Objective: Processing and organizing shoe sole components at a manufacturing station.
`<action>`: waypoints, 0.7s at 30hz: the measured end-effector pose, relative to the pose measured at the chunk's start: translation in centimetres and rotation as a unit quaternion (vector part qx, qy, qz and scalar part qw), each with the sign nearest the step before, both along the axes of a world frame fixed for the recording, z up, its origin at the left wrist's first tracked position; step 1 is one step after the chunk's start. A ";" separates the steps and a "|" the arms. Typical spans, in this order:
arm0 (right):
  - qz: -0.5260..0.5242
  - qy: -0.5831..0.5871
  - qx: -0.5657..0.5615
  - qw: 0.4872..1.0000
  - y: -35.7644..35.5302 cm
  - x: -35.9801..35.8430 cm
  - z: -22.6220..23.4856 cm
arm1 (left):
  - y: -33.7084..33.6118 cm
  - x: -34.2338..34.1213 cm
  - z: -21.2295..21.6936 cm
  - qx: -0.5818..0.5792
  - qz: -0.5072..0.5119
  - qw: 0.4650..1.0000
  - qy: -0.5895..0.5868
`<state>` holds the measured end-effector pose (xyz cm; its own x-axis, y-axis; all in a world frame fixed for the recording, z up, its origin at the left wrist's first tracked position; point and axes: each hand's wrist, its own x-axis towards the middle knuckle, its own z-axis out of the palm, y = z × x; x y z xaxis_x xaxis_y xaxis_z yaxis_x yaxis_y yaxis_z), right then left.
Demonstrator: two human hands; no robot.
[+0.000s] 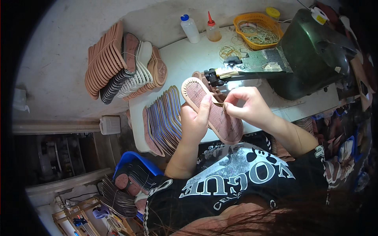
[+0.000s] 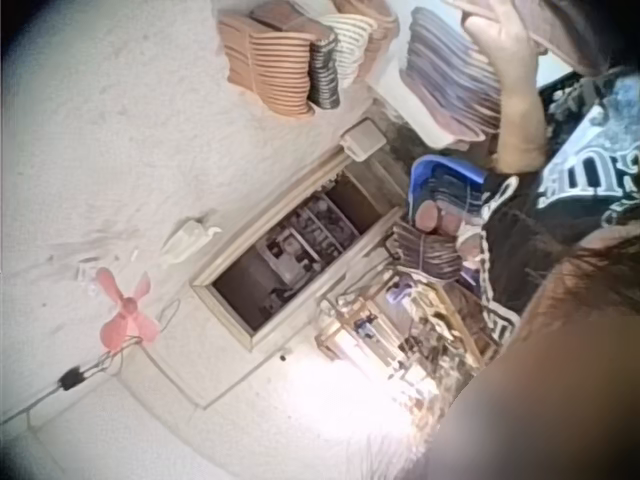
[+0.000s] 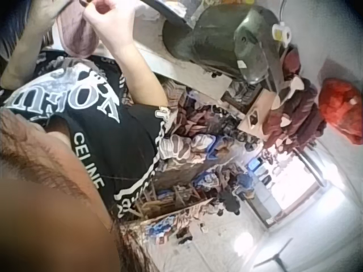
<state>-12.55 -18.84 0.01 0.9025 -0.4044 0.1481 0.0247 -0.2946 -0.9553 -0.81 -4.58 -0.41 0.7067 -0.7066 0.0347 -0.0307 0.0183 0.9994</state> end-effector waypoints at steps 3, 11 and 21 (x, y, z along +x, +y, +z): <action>-0.014 -0.038 -0.143 0.989 0.0 -0.3 0.1 | -0.7 -0.1 0.0 -0.002 -0.006 1.000 0.008; -0.086 -0.105 -0.010 0.991 0.3 -1.9 -1.6 | -3.0 1.6 -0.5 -0.101 0.054 0.990 -0.083; -0.020 -0.012 0.412 0.911 3.8 -3.7 -3.6 | -9.8 8.0 -6.0 0.008 0.100 0.974 -0.206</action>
